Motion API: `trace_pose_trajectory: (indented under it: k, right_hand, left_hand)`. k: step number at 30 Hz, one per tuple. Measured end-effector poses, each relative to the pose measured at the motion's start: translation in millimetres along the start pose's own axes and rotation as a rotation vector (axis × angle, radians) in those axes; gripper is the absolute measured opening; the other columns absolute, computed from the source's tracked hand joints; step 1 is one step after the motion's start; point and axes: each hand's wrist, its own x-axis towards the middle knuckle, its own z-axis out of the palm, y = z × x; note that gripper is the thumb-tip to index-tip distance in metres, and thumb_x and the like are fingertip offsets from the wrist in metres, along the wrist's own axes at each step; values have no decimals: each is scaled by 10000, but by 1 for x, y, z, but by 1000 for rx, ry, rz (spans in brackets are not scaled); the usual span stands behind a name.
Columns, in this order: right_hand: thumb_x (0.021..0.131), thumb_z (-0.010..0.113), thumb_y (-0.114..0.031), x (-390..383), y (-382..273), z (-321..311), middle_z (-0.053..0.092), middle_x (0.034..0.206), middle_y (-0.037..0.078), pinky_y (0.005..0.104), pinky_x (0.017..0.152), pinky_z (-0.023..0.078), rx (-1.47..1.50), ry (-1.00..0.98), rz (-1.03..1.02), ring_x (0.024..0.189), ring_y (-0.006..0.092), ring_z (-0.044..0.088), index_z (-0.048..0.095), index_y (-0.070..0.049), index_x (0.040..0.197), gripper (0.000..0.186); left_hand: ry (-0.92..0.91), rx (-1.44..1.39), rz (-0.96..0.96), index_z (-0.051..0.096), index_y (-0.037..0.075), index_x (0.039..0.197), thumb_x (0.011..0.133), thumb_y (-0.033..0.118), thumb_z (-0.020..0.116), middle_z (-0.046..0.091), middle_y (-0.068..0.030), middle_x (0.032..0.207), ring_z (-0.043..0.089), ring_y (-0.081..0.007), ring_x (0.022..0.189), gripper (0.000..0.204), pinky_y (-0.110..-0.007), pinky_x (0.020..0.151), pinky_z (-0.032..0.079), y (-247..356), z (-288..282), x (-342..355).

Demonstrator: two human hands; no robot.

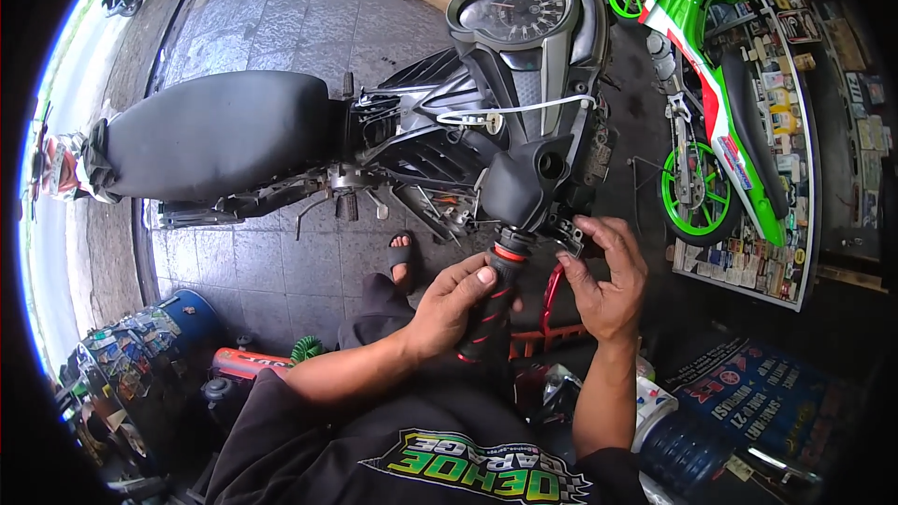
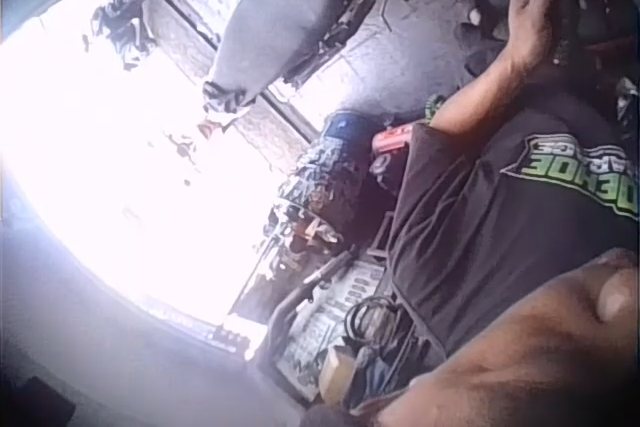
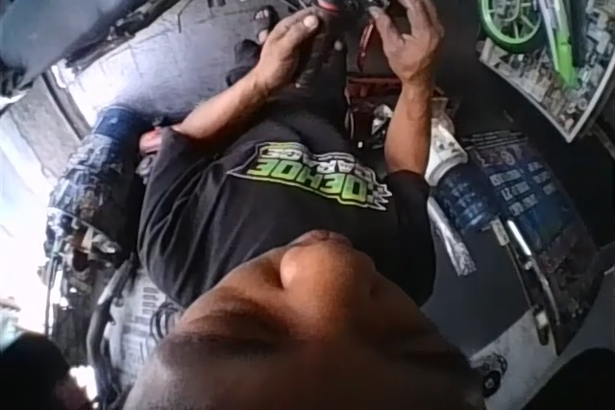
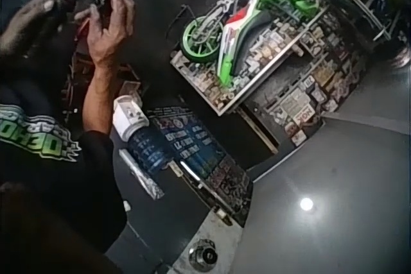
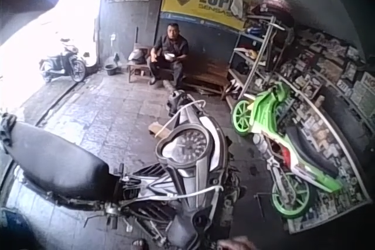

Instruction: Repairing or modifying the controls and handlebar assembly of a motorcycle.

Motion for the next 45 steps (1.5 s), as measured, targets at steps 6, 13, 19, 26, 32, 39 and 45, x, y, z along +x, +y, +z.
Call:
trace_pose_trajectory:
  k: [6, 13, 19, 26, 32, 39, 45]
  right_hand:
    - [723, 743, 7, 1, 0, 1, 625, 990, 120, 333, 739, 517, 24, -29, 6, 879, 257, 632, 630, -14, 1085, 380]
    - [744, 746, -19, 0, 2, -5, 629, 998, 128, 309, 731, 521, 55, -32, 1, 871, 231, 636, 632, 9, 1097, 372]
    - [710, 748, -12, -2, 7, 0, 608, 956, 94, 350, 716, 501, 32, 9, -21, 836, 254, 595, 631, -35, 1106, 414]
    - [716, 743, 0, -5, 6, 0, 605, 969, 100, 340, 677, 508, 114, 28, 14, 828, 240, 603, 628, -27, 1106, 407]
    - [718, 745, 14, -6, 8, 2, 615, 972, 115, 314, 675, 517, 111, 43, 20, 803, 237, 616, 630, -17, 1107, 408]
    - [749, 737, -15, -6, 2, 2, 629, 996, 152, 313, 782, 508, 90, -4, 35, 890, 261, 634, 623, 25, 1090, 362]
    - [739, 739, -17, -1, 0, 2, 630, 983, 151, 323, 783, 504, 69, 21, 5, 884, 264, 625, 625, 27, 1080, 362]
  left_hand:
    - [28, -47, 4, 500, 11, 1231, 1002, 348, 414, 638, -79, 928, 567, -89, 802, 416, -224, 743, 457, -2, 3, 1]
    - [49, 43, 12, 501, -15, 1208, 968, 445, 400, 639, -119, 885, 589, -146, 752, 529, -260, 688, 476, -1, 6, 4]
    - [86, 84, 13, 523, -16, 1109, 924, 515, 451, 636, -146, 830, 596, -178, 707, 567, -278, 632, 486, -6, 4, 7]
    - [90, 28, 40, 519, -10, 1124, 897, 497, 534, 623, -130, 828, 594, -174, 698, 556, -271, 606, 483, -7, 4, 6]
    - [152, 118, 63, 512, 9, 1181, 871, 408, 640, 619, -100, 855, 585, -143, 718, 521, -260, 634, 480, -8, 2, 4]
    - [164, 115, 92, 520, 27, 1172, 870, 371, 659, 612, -70, 918, 565, -108, 786, 478, -238, 684, 457, -7, 1, 3]
    - [141, 32, 91, 526, 31, 1154, 873, 362, 660, 609, -58, 932, 555, -98, 799, 454, -234, 700, 448, -7, 2, 6]
